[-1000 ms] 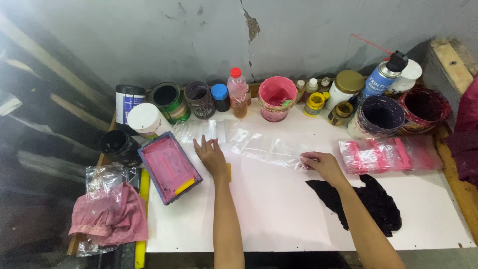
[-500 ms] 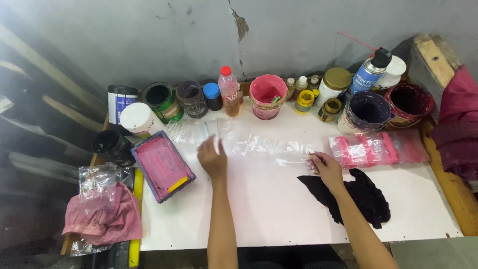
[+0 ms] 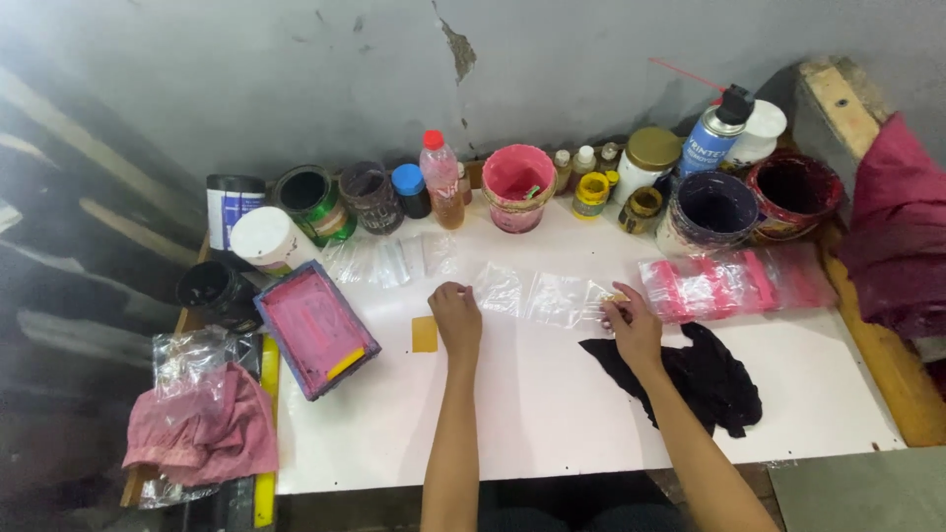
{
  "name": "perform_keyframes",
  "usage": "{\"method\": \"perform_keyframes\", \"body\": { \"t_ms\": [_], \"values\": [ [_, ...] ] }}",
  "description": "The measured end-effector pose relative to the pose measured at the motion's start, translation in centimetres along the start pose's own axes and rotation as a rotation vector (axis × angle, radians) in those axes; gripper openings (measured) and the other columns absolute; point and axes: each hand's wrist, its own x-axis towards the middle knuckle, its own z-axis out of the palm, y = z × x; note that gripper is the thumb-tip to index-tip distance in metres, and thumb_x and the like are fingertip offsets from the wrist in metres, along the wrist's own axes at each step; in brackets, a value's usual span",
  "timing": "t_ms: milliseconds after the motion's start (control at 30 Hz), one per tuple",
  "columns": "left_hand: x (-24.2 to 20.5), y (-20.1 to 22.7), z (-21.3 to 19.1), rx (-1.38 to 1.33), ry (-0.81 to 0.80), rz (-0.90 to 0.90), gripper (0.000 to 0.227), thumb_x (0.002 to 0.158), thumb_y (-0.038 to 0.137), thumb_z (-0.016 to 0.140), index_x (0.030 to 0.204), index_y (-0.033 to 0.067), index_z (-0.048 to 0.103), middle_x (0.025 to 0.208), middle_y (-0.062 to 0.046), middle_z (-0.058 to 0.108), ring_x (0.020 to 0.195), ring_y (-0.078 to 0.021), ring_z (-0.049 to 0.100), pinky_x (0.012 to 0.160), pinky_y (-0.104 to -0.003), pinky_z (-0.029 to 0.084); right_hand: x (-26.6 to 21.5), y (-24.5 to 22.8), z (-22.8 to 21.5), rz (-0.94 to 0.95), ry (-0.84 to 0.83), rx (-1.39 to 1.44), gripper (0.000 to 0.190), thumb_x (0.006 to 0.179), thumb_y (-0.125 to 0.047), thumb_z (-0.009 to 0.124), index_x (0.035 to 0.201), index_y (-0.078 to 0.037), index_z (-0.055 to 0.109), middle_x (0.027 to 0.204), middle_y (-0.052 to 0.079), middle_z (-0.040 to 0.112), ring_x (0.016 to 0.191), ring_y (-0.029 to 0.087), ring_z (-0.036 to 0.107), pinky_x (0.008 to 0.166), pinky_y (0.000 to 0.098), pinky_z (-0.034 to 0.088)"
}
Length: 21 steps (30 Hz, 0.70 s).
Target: The person stirs pink paint in a container using a green stick, then wipes the table with a black cloth and handles a clear plastic sheet.
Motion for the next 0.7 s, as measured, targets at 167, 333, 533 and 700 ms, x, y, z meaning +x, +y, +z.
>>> {"method": "perform_keyframes", "body": {
  "t_ms": [167,333,533,700],
  "values": [
    [-2.1,1.3,-3.8,-0.397,-0.015,-0.167,0.03,0.098,0.008,0.063,0.125,0.0102,0.051,0.1,-0.015,0.073,0.092,-0.0361,0.072,0.081,-0.043,0.057,-0.5,-0.2,0.2,0.026,0.063,0.06,0.035,0.099,-0.015,0.071,0.131,-0.009,0.059,0.103,0.019,0.074,0.08,0.024,0.071,0.072,0.0338,0.061],
    [-3.7,0.0,-5.4,-0.438,0.026,-0.019,0.041,0.1,0.0,0.057,0.139,0.0119,0.05,0.103,-0.016,0.071,0.095,-0.0332,0.071,0.085,-0.04,0.058,0.3,-0.4,0.4,0.022,0.073,0.07,0.025,0.098,-0.019,0.072,0.115,-0.009,0.057,0.095,0.015,0.074,0.072,0.022,0.07,0.064,0.0311,0.06],
    [-3.9,-1.4,-4.7,-0.348,0.016,0.147,0.025,0.098,-0.003,0.06,0.105,0.0138,0.076,0.105,-0.007,0.069,0.104,-0.0273,0.07,0.091,-0.037,0.058,1.6,2.5,0.9,-0.138,0.059,-0.127,0.015,0.099,-0.004,0.066,0.098,-0.017,0.075,0.081,0.003,0.076,0.072,0.019,0.073,0.067,0.0313,0.058],
    [-4.1,-1.4,-4.6,-0.358,-0.007,0.153,0.029,0.099,-0.002,0.06,0.119,0.0141,0.074,0.113,-0.009,0.07,0.105,-0.0279,0.07,0.091,-0.037,0.058,1.7,3.1,0.6,-0.229,0.009,-0.104,0.037,0.096,0.008,0.055,0.118,-0.012,0.076,0.115,0.01,0.075,0.103,0.03,0.071,0.093,0.0436,0.055]
  ]
}}
